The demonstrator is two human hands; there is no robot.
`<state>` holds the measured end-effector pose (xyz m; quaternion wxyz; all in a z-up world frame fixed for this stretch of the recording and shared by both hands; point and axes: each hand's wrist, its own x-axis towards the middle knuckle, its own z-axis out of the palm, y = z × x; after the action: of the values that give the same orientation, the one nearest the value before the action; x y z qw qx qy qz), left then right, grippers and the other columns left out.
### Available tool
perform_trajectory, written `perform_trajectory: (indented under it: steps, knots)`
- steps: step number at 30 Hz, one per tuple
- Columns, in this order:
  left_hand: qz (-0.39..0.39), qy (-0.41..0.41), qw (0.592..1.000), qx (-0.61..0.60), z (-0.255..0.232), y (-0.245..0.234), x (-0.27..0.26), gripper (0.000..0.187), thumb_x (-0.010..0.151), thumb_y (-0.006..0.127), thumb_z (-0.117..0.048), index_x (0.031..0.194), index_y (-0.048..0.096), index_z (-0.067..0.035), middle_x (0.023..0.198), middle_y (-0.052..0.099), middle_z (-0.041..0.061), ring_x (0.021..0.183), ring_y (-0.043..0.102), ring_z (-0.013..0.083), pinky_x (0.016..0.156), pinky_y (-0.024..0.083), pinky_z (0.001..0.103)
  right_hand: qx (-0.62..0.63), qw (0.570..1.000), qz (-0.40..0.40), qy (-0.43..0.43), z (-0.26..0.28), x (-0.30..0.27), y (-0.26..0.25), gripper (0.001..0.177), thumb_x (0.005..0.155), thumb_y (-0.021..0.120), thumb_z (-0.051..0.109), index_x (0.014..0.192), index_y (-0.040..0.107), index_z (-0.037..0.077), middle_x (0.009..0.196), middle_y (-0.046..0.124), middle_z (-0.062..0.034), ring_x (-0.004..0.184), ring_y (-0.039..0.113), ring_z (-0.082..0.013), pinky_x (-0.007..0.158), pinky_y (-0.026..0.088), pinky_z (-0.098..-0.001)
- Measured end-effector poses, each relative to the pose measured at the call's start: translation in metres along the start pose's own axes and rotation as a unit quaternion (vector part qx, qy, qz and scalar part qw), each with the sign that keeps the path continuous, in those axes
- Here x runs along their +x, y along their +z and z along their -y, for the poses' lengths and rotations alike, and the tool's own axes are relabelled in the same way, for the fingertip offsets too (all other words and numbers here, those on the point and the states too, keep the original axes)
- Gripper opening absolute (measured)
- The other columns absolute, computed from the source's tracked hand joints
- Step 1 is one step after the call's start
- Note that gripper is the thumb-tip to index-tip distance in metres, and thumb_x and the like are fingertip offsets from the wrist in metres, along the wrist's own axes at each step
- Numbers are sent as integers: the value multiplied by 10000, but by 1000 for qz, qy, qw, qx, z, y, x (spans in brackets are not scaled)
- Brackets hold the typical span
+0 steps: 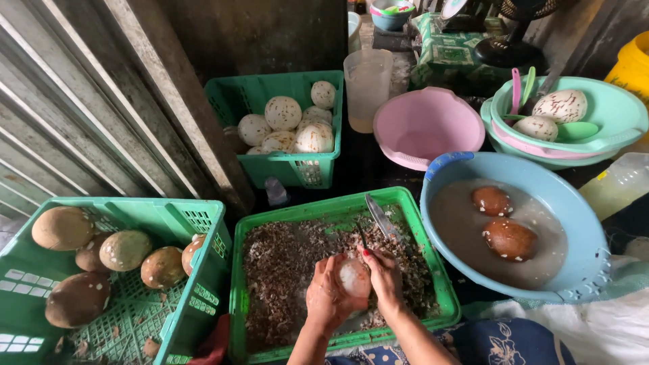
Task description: The person sits on the floor and uses a knife to peel the outer husk off of coconuts. They hold the coconut in one hand and scrape away the fibers with the knife, then place the peeled coconut into a green crate.
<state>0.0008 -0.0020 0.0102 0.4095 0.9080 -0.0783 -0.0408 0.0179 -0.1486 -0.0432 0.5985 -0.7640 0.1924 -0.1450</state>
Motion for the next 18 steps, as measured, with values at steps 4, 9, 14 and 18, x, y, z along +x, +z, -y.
perform_trajectory:
  steps: [4, 9, 14, 18]
  knots:
    - [-12, -5, 1000, 10, 12, 12, 0, 695, 605, 776, -443, 1220, 529, -236, 1174, 568, 36, 883, 703, 303, 625, 589, 504, -174, 962, -20, -212, 37, -57, -10, 319, 886, 616, 379, 1030, 786, 151, 1245, 598, -10, 1023, 557, -223, 842, 440, -358]
    - [-18, -8, 1000, 4, 1, 9, -3, 1064, 396, 907, -449, 1360, 493, -273, 1288, 543, 16, 1104, 652, 295, 761, 608, 513, -17, 998, 33, 55, 18, -8, -10, 467, 916, 508, 530, 1081, 795, 199, 1070, 695, -49, 889, 652, -179, 642, 533, -312]
    - [-33, -3, 999, -10, -5, 8, -5, 693, 642, 711, -484, 1279, 529, -279, 1180, 553, 39, 942, 689, 287, 691, 607, 485, -190, 968, 21, -162, 46, -38, -10, 344, 877, 656, 410, 970, 753, 93, 1268, 554, -11, 669, 517, -94, 461, 439, -232]
    - [-43, -5, 999, -13, -9, 2, -7, 952, 430, 848, -345, 1324, 525, -291, 1299, 572, 5, 1087, 672, 291, 811, 602, 504, 41, 985, 90, 141, 30, -5, -19, 379, 880, 626, 368, 1121, 789, 126, 1164, 798, -71, 1035, 722, -219, 924, 570, -426]
